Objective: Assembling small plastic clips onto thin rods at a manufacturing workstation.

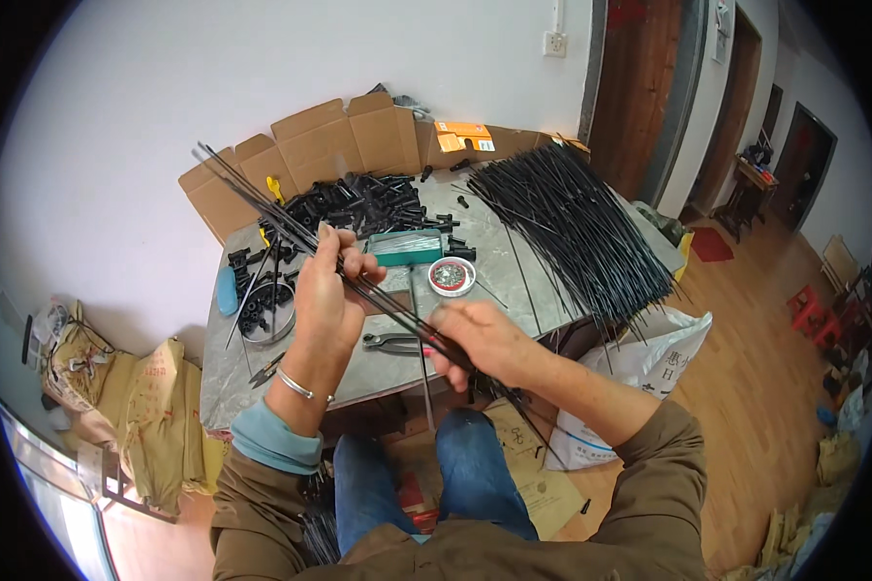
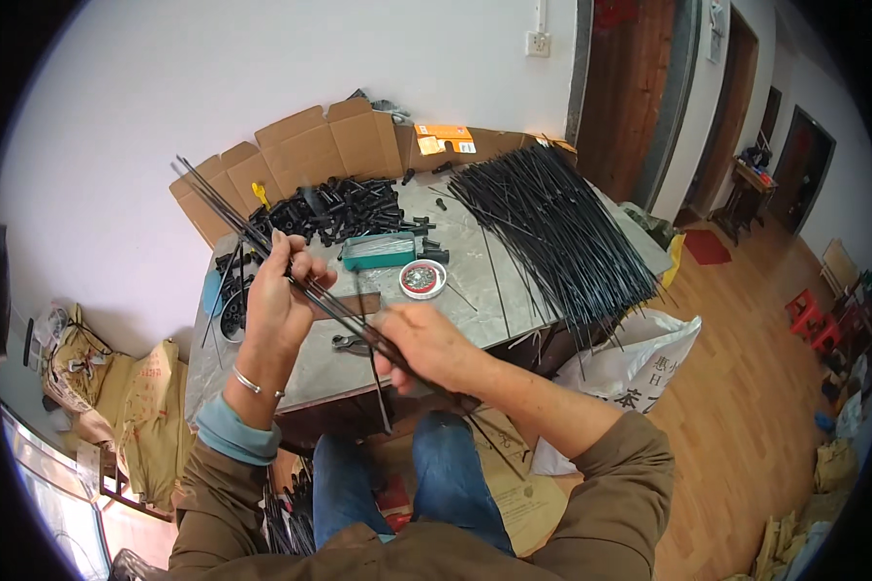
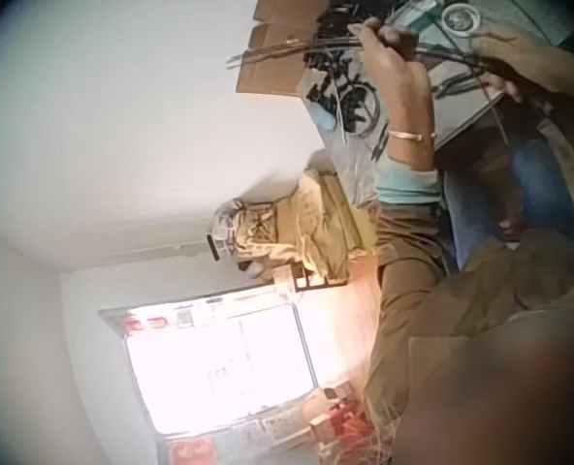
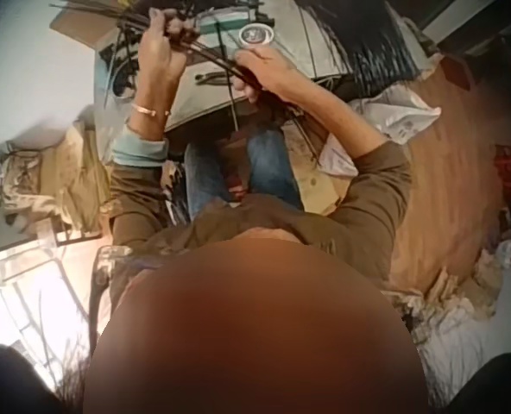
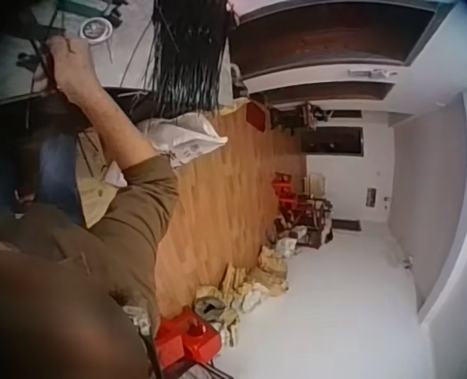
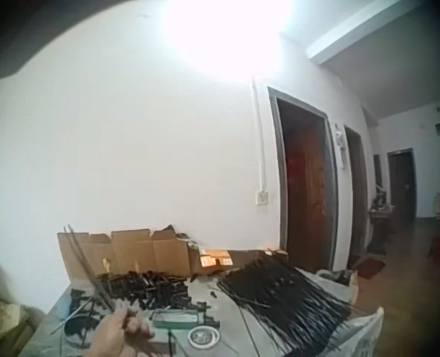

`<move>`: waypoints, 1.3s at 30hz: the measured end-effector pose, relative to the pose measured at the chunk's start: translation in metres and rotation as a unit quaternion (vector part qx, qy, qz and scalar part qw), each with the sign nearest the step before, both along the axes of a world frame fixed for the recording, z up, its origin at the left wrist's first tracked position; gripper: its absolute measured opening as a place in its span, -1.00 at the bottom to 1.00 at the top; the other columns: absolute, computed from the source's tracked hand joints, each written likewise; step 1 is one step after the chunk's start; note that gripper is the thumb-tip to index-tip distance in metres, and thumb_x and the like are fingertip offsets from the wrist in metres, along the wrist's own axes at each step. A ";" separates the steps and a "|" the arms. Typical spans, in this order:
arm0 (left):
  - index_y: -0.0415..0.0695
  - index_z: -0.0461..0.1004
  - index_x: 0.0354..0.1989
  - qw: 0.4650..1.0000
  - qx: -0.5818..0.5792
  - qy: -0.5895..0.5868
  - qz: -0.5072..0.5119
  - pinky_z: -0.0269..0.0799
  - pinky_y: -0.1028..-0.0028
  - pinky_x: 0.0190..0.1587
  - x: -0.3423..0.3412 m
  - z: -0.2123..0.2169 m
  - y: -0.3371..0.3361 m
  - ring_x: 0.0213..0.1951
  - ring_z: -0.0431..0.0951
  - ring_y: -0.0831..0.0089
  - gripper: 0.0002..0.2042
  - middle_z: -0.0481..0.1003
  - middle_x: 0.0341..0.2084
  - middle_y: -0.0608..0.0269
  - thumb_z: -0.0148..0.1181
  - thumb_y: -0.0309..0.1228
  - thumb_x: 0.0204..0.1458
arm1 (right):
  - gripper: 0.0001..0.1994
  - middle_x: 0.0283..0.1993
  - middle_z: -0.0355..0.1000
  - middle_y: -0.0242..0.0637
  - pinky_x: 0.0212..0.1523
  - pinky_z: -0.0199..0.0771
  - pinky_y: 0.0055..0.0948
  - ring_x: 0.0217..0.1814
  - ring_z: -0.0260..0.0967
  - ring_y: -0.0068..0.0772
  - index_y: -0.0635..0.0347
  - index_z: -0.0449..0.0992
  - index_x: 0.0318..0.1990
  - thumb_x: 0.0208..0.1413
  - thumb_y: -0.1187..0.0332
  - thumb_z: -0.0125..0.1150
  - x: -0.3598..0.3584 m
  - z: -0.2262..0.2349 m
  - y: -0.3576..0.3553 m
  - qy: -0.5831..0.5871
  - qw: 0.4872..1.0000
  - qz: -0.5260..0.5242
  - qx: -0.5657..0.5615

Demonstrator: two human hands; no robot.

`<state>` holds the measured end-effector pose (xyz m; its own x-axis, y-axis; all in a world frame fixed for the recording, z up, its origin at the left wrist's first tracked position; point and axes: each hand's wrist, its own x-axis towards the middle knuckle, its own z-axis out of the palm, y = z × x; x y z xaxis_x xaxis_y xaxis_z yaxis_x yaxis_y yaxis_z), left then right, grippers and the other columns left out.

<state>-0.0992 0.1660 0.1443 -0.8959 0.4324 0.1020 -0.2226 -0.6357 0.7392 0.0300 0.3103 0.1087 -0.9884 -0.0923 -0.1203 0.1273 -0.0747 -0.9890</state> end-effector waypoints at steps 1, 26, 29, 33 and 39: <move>-0.09 0.29 -0.35 1.000 -0.013 -0.008 0.023 0.35 0.34 -0.37 -0.002 0.005 0.002 -0.58 0.22 0.49 -0.69 0.11 -0.72 0.46 -0.11 -0.10 0.27 | -0.65 -0.55 0.38 -0.40 -0.63 0.32 -0.63 -0.66 0.28 -0.61 0.30 0.43 -0.17 0.32 0.16 -0.15 -0.004 -0.004 0.010 0.061 0.996 -0.066 0.022; -0.10 0.29 -0.24 0.992 -0.123 -0.029 -0.019 -0.06 0.60 -0.73 -0.042 -0.002 0.035 -0.76 -0.03 0.67 -0.64 0.03 -0.71 0.48 -0.17 -0.02 0.27 | -0.65 -0.23 0.44 -0.08 -0.10 0.46 -0.10 -0.13 0.44 0.03 0.25 0.50 -0.27 -0.14 0.19 0.35 -0.117 -0.104 0.287 -0.033 0.535 -0.394 0.747; -0.14 0.28 -0.14 0.992 -0.117 0.000 -0.046 -0.05 0.59 -0.75 -0.049 -0.007 0.031 -0.76 0.01 0.66 -0.67 0.09 -0.71 0.45 -0.16 -0.08 0.28 | -0.74 -0.18 0.47 -0.14 -0.02 0.45 -0.15 -0.06 0.41 -0.05 0.21 0.57 -0.29 -0.06 0.22 0.27 -0.134 -0.099 0.287 -0.024 0.524 -0.366 0.769; -0.15 0.30 -0.16 0.992 -0.116 -0.005 -0.054 0.03 0.59 -0.73 -0.057 -0.016 0.036 -0.75 0.09 0.65 -0.74 0.14 -0.68 0.45 -0.09 -0.19 0.27 | -0.74 -0.29 0.48 -0.05 -0.17 0.46 -0.07 -0.19 0.46 0.02 0.22 0.52 -0.35 -0.01 0.18 0.19 -0.148 -0.047 0.252 0.035 0.583 -0.361 0.728; -0.15 0.35 -0.06 0.989 -0.117 -0.005 -0.087 0.46 0.47 -0.43 -0.043 -0.026 0.071 -0.43 0.48 0.47 -0.75 0.40 -0.47 0.34 -0.05 -0.24 0.25 | -0.70 -0.31 0.49 0.07 -0.21 0.42 -0.02 -0.20 0.45 0.17 0.27 0.46 -0.33 0.04 0.15 0.17 -0.145 0.026 0.201 0.142 0.713 -0.380 0.572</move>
<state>-0.1426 0.2368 0.1185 -0.8063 0.5908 -0.0287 -0.3222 -0.3980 0.8590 -0.1148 0.5117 0.1344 -0.7008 0.4795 0.5282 0.2618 0.8616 -0.4349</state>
